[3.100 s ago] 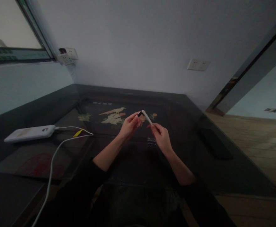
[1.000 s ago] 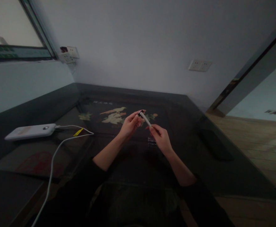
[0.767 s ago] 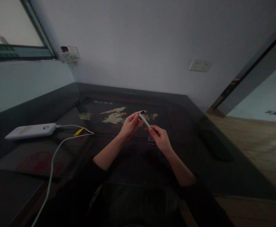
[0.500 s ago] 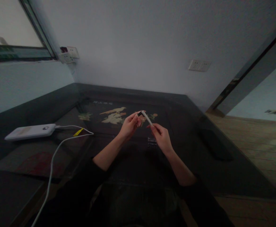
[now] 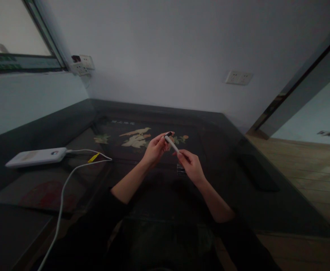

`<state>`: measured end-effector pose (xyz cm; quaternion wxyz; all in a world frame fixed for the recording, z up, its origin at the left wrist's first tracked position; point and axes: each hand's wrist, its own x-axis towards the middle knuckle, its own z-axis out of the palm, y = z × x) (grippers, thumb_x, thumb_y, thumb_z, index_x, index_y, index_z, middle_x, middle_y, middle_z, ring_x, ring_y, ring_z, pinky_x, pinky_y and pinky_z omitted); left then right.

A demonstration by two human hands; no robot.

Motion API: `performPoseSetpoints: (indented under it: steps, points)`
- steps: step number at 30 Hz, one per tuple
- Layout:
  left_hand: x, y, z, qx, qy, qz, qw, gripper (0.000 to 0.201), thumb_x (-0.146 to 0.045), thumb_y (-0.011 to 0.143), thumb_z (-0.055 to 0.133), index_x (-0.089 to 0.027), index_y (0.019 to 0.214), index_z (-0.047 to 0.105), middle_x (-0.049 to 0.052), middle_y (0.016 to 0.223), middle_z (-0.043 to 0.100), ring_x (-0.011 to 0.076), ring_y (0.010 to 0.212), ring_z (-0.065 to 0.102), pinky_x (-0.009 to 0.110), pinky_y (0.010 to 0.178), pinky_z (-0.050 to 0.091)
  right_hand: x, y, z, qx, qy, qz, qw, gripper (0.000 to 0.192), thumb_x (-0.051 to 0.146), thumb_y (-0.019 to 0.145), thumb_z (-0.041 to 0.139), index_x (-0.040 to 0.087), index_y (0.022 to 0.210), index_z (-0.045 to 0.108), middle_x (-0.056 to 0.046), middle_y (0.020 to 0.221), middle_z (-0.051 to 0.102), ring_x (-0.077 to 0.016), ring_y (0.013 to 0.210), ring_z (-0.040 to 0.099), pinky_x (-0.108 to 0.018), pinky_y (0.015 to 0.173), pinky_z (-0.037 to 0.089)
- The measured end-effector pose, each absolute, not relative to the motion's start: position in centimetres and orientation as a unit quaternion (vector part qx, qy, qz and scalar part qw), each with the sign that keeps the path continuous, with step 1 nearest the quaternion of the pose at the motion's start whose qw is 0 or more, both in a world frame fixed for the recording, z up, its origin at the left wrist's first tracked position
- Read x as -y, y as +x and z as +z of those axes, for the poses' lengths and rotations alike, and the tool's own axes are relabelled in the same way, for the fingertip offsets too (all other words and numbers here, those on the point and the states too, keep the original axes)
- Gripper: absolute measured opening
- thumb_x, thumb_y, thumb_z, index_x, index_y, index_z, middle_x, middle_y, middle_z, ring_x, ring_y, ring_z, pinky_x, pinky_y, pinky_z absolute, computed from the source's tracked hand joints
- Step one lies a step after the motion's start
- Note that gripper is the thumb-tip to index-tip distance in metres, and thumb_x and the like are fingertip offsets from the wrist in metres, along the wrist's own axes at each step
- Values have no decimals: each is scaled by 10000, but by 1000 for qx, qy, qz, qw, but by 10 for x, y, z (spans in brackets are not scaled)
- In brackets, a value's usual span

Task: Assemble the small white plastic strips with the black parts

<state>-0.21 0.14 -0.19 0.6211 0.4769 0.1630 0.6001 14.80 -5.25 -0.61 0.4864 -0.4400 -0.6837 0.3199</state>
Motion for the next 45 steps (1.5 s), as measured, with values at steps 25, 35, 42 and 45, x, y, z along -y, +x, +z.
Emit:
performPoseSetpoints:
  steps: [25,35,42,45]
  points:
    - [-2,-3,-3,-174,485,605,607,481,-471,725,681,-128,1061,653,-56,519,452,50,492,382,207,521,332,50,147,-9,667,-459,307,500,360,454,874,482,148,877,672,9,577,467,-93,476,350,-233,442,234]
    - [-2,-2,-3,-175,478,602,615,492,-479,731,671,-125,1073,648,-57,514,451,50,492,387,199,521,341,51,148,-7,676,-460,294,495,361,457,874,477,146,863,659,16,568,454,-97,484,353,-237,448,240]
    - [-2,-3,-5,-195,492,605,595,514,-480,704,695,-126,1073,634,-64,502,458,58,490,392,212,527,327,46,153,-7,666,-483,254,509,343,424,884,472,149,861,676,10,582,483,-101,500,372,-241,476,257]
    - [-3,-3,-7,-203,498,605,588,512,-476,705,694,-135,1081,635,-63,503,461,58,488,384,215,525,322,46,153,-7,666,-489,240,510,325,402,886,476,149,857,679,4,597,501,-103,515,387,-240,487,266]
